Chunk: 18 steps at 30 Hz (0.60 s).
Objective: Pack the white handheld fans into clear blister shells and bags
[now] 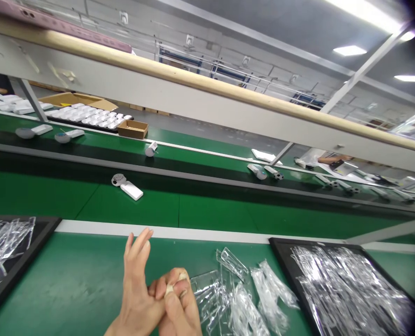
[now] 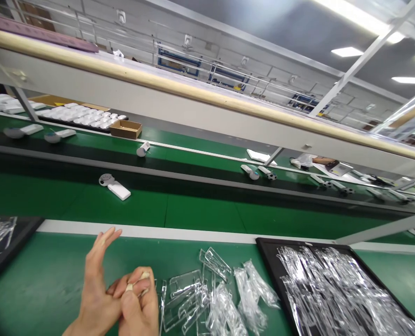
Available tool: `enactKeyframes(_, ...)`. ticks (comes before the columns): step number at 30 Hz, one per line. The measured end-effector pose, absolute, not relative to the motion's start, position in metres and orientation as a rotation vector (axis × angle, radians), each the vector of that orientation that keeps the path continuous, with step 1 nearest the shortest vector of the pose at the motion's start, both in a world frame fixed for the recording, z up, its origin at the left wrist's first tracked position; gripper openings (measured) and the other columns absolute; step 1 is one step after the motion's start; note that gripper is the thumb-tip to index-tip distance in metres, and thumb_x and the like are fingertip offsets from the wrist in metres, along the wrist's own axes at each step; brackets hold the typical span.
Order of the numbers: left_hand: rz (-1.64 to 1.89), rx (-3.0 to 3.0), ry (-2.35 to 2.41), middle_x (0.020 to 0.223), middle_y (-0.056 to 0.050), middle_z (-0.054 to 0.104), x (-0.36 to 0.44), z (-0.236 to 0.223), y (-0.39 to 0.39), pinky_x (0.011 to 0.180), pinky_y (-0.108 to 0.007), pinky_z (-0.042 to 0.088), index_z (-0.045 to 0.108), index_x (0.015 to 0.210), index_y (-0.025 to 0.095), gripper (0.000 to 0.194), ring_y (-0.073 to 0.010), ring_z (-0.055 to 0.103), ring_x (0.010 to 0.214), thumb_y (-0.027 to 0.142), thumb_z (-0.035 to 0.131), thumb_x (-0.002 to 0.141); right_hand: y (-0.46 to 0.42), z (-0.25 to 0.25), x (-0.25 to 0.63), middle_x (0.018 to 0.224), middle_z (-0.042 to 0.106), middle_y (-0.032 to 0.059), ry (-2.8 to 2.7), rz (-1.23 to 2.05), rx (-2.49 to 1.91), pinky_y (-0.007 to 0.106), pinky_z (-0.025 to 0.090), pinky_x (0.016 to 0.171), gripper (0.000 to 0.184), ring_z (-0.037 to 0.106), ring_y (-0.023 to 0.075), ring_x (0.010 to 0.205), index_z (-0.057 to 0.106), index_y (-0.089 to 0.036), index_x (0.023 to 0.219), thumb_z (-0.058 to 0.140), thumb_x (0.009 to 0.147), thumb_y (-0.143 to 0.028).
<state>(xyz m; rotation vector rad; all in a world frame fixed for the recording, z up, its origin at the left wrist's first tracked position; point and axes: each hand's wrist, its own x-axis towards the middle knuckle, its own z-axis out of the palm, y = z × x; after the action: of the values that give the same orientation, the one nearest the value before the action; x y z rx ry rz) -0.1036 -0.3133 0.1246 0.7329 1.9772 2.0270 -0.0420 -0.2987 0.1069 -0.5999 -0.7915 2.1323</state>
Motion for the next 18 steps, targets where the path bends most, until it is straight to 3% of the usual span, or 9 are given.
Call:
enactKeyframes(3, 2.005, 0.674, 1.885, 0.141, -0.013, 0.037, -0.104, 0.127, -0.312, 0.099, -0.051, 0.038, 0.036, 0.135, 0.028, 0.095, -0.0392, 0.026, 0.134, 0.027, 0.081, 0.052, -0.304, 0.109, -0.044, 0.066, 0.049, -0.0029, -0.783, 2.100, -0.604, 0.030, 0.039, 0.070, 0.039, 0.047, 0.0153, 0.065, 0.044, -0.027, 0.070, 0.071, 0.065, -0.054)
enactKeyframes(8, 1.885, 0.760, 1.641, 0.145, -0.014, 0.030, -0.104, 0.114, -0.311, 0.082, -0.039, 0.051, 0.010, 0.145, 0.034, 0.104, -0.0355, 0.040, 0.127, 0.027, 0.072, 0.062, -0.309, 0.119, -0.043, 0.069, 0.052, -0.0018, -0.924, 1.978, -0.666, 0.028, 0.038, 0.070, 0.036, 0.048, 0.0156, 0.069, 0.045, -0.025, 0.070, 0.067, 0.069, -0.054)
enactKeyframes(12, 1.721, 0.631, 1.610, 0.146, -0.013, 0.027, -0.102, 0.112, -0.303, 0.078, -0.035, 0.052, 0.008, 0.145, 0.036, 0.103, -0.0335, 0.038, 0.128, 0.026, 0.069, 0.063, -0.300, 0.129, -0.040, 0.075, 0.055, -0.0017, -0.831, 1.991, -0.740, 0.026, 0.039, 0.073, 0.032, 0.050, 0.0128, 0.071, 0.049, -0.023, 0.073, 0.070, 0.070, -0.047)
enactKeyframes(18, 1.690, 0.669, 1.733, 0.148, -0.009, 0.024, -0.092, 0.122, -0.302, 0.086, -0.039, 0.050, 0.013, 0.143, 0.037, 0.098, -0.0300, 0.030, 0.133, 0.019, 0.069, 0.065, -0.297, 0.119, -0.051, 0.056, 0.043, -0.0044, -0.585, 1.956, -0.913, 0.026, 0.043, 0.062, 0.042, 0.043, 0.0111, 0.054, 0.046, -0.022, 0.060, 0.066, 0.069, -0.057)
